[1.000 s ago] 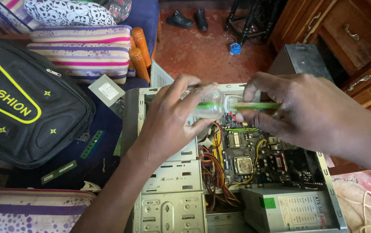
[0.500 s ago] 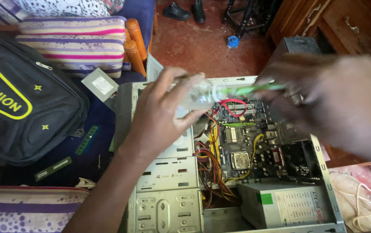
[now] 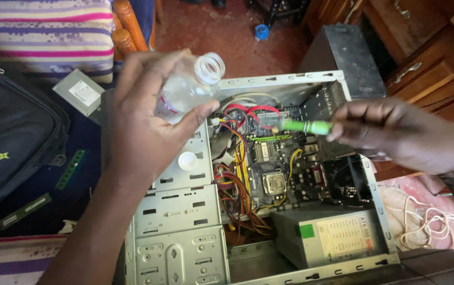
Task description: Cleaning a motherboard with a toothbrush and liquid, then installing RAM sticks into a PC case.
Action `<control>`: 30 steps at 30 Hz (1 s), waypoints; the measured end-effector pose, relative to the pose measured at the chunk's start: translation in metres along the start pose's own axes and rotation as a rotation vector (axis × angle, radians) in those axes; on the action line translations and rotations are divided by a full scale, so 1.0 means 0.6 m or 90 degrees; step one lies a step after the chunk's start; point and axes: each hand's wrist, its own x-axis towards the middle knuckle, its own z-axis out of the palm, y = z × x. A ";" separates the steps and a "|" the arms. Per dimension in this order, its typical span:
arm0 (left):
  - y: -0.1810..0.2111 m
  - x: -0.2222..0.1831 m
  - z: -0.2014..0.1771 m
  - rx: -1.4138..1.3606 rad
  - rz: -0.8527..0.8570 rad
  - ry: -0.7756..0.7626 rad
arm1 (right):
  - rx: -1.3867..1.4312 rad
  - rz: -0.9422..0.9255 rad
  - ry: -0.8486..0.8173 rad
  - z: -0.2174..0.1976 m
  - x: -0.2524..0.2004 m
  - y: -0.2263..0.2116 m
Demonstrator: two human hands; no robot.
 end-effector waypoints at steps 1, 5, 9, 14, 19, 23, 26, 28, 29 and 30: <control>0.001 -0.001 -0.003 0.000 -0.001 -0.005 | 0.005 0.002 -0.001 0.015 0.006 -0.005; 0.011 0.004 0.000 -0.021 -0.003 0.014 | -0.408 0.001 0.020 0.054 0.030 -0.004; 0.021 0.002 0.002 -0.005 -0.007 0.023 | -0.647 -0.139 -0.053 0.086 0.078 0.023; 0.018 -0.004 0.007 0.010 0.003 0.019 | -0.575 -0.041 -0.085 0.118 0.136 0.052; 0.033 0.001 -0.003 -0.036 -0.012 0.010 | -0.581 -0.060 -0.016 0.113 0.159 0.087; 0.052 0.006 0.003 -0.164 -0.059 -0.066 | -0.462 -0.125 -0.093 0.103 0.174 0.111; 0.045 0.011 0.024 -0.298 -0.097 -0.087 | -0.477 -0.054 -0.136 0.107 0.168 0.072; 0.034 0.020 0.037 -0.332 -0.103 -0.098 | -0.488 -0.014 -0.171 0.109 0.171 0.033; 0.028 0.027 0.048 -0.364 -0.078 -0.116 | -0.574 0.010 -0.143 0.103 0.177 0.023; 0.022 0.033 0.059 -0.395 -0.054 -0.134 | -0.658 0.033 -0.115 0.097 0.182 0.012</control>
